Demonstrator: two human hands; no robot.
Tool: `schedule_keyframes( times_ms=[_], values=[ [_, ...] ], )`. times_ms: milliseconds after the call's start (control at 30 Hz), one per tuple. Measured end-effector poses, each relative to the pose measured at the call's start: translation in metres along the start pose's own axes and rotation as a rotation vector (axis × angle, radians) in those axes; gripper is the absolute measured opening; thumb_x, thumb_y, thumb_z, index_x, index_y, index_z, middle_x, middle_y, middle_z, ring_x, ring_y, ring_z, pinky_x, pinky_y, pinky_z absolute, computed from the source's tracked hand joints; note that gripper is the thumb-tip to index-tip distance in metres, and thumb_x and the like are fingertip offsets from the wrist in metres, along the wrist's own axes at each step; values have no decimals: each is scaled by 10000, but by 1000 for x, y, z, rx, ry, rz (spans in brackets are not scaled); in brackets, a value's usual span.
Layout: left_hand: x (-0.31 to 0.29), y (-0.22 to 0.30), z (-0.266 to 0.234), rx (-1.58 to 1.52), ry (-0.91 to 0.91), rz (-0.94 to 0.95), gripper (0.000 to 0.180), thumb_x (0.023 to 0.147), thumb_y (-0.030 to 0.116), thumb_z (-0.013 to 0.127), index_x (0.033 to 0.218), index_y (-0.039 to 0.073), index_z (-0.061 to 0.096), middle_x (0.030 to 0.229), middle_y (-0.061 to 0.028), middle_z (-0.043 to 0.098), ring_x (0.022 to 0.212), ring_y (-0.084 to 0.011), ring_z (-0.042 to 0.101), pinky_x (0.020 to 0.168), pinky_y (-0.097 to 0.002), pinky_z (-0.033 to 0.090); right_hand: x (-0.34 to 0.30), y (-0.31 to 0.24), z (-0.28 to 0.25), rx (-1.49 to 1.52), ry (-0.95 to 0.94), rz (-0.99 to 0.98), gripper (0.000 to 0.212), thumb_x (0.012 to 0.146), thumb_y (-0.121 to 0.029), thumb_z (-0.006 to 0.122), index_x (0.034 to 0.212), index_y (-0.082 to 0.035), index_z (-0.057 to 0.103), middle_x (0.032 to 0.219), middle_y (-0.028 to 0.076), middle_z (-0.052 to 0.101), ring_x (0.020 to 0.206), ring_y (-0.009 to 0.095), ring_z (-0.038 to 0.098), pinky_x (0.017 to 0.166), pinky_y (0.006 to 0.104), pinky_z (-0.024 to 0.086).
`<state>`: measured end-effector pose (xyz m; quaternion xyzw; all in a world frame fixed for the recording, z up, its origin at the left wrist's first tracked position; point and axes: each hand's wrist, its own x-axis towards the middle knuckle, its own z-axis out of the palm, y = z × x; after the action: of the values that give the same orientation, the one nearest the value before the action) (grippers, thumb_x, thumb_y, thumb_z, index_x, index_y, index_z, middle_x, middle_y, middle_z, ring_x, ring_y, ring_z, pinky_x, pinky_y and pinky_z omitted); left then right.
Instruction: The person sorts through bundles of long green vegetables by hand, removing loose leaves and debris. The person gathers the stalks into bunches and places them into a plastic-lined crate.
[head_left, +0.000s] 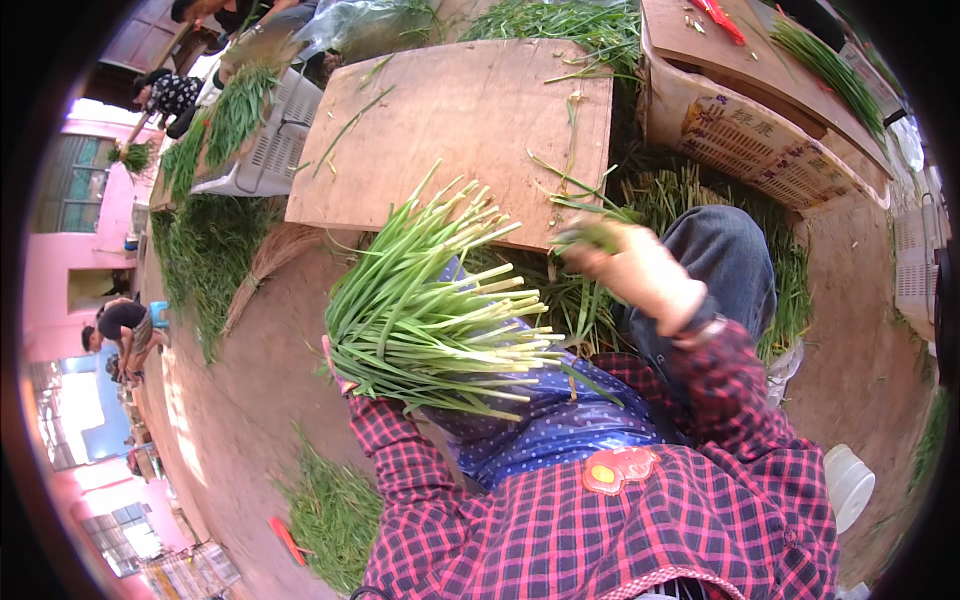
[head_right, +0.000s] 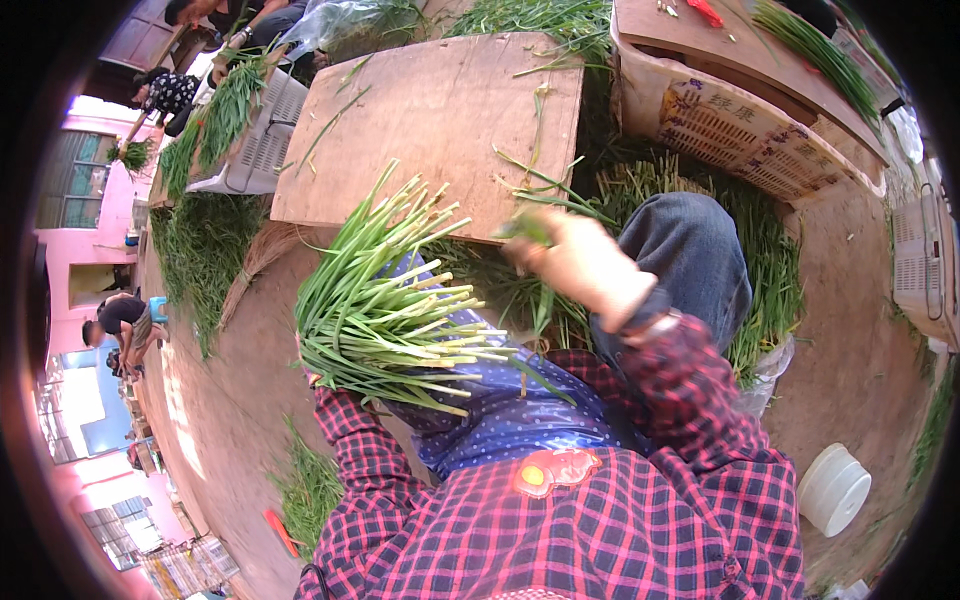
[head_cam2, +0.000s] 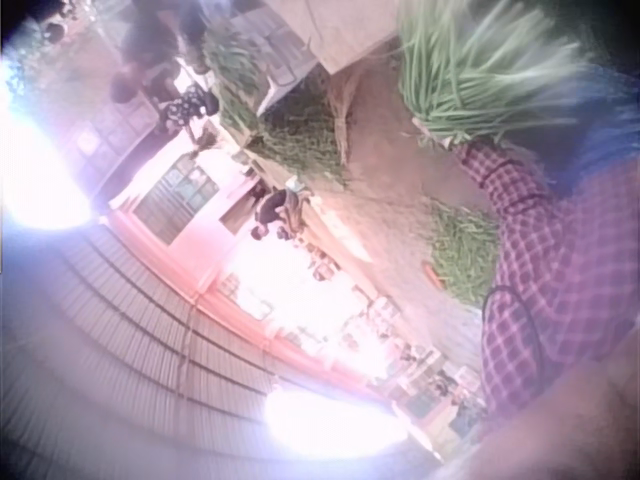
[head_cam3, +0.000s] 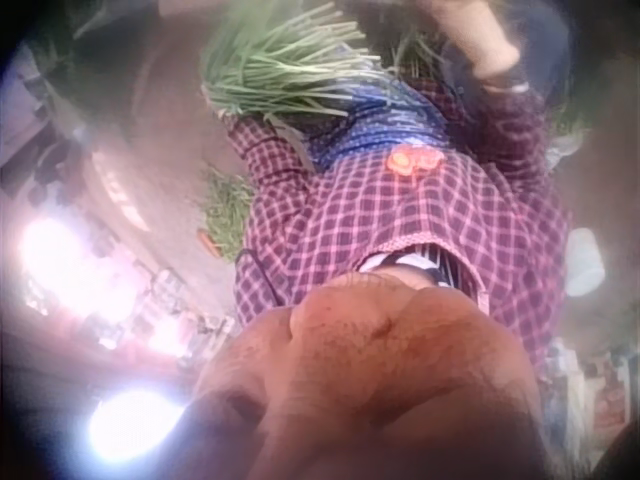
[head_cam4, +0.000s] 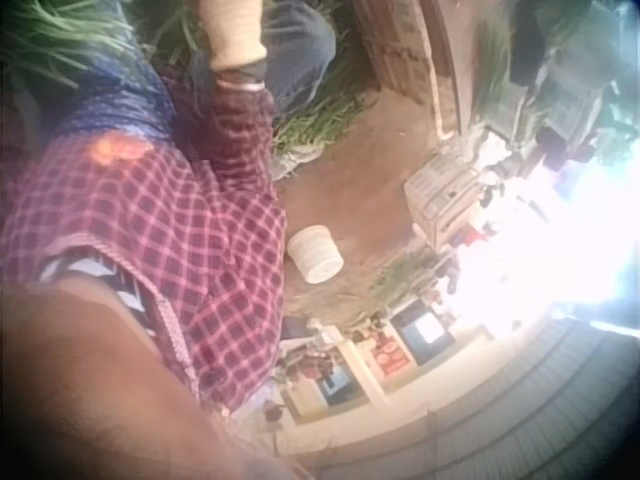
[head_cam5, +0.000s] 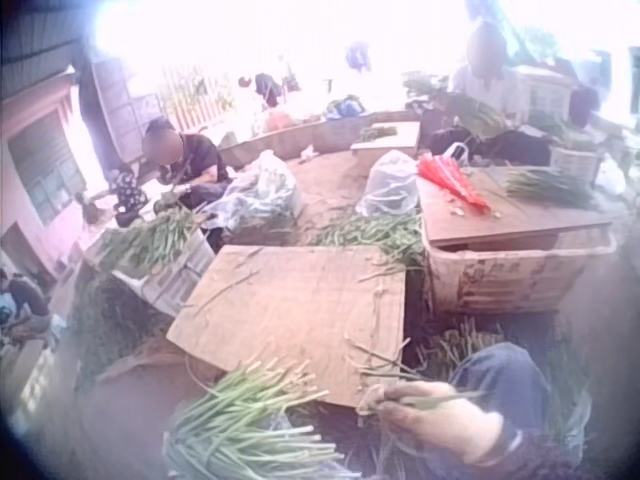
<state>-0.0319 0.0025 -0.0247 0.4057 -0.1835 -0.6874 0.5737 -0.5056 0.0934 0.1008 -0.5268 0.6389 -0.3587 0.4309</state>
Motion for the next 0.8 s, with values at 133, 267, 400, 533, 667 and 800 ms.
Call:
schedule_keyframes(
  times_ms=[133,267,400,533,667,800],
  values=[
    [0,-2,7,-37,8,-26,581,992,496,369,1355,72,529,1330,-156,573,1165,-360,566,1011,-541,446,43,8,81,1033,-766,85,507,909,-265,645,1333,-16,521,1310,91,592,1140,177,580,988,307,469],
    [-2,-2,9,-40,5,-26,584,990,501,374,1354,72,530,1329,-154,574,1163,-358,568,1009,-540,449,47,11,109,1273,-630,16,382,929,-164,622,1265,-7,532,1152,92,656,985,162,646,877,307,530],
    [-13,-7,-9,-69,32,-13,587,987,506,380,1353,73,532,1328,-152,576,1160,-356,570,1006,-538,452,4,-26,30,1099,45,244,211,955,-273,590,931,-73,654,654,-23,512,551,93,469,522,235,383],
    [-15,-8,-10,-80,33,-4,590,985,511,386,1352,73,533,1327,-150,577,1158,-354,572,1003,-537,455,-20,-7,-43,989,549,16,152,924,-248,640,890,-101,647,668,-27,510,559,71,485,514,213,377],
    [-18,-7,-9,-80,38,-2,593,983,515,392,1351,74,534,1326,-148,579,1155,-352,574,1001,-535,457,-22,1,-25,-395,506,-114,408,772,-161,739,1143,-48,610,957,109,651,881,326,649,830,387,544],
    [-19,-3,-5,-84,41,0,596,980,520,398,1350,74,536,1325,-146,580,1152,-349,576,998,-534,460,-17,-27,26,-143,-230,-48,774,686,-257,809,1351,-35,482,1221,216,610,1145,329,589,991,392,467]
  ],
)
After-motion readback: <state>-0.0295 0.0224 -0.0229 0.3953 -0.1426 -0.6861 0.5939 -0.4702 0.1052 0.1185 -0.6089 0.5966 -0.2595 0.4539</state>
